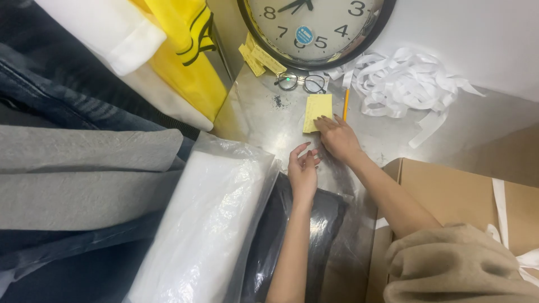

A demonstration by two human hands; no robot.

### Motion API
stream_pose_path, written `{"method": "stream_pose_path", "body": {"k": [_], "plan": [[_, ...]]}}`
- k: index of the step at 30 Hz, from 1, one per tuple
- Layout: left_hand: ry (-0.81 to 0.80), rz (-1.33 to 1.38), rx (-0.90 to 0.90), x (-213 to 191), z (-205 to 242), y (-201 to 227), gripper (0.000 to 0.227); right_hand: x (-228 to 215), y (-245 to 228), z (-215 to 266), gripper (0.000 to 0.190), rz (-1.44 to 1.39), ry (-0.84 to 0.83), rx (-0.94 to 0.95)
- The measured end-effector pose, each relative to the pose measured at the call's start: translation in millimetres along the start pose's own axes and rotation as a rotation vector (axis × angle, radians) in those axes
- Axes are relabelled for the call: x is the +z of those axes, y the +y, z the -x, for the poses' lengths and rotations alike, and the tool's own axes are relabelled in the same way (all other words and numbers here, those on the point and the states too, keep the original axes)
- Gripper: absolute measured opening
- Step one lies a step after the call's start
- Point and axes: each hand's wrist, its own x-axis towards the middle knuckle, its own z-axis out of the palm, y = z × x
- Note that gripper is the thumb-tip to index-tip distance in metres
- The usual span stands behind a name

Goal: The person ties a white ribbon around a brown cardboard box, forming a bow on top. They then pick up a yellow sticky note and a pencil, write on the note, and place it on the table.

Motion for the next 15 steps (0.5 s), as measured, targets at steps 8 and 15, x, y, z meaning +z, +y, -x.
{"method": "stream_pose_path", "body": {"k": [8, 15], "plan": [[-0.025, 0.059, -0.048, 10.4, 0.6, 3.9, 0.050, -60.4, -6.4, -0.8, 0.016, -0.548, 0.009, 0.310], [-0.077, 0.107, -0.071, 11.6, 5.6, 18.4, 0.065, -114.7, -27.9, 9.0, 0.017, -0.734, 0.159, 0.343]]}}
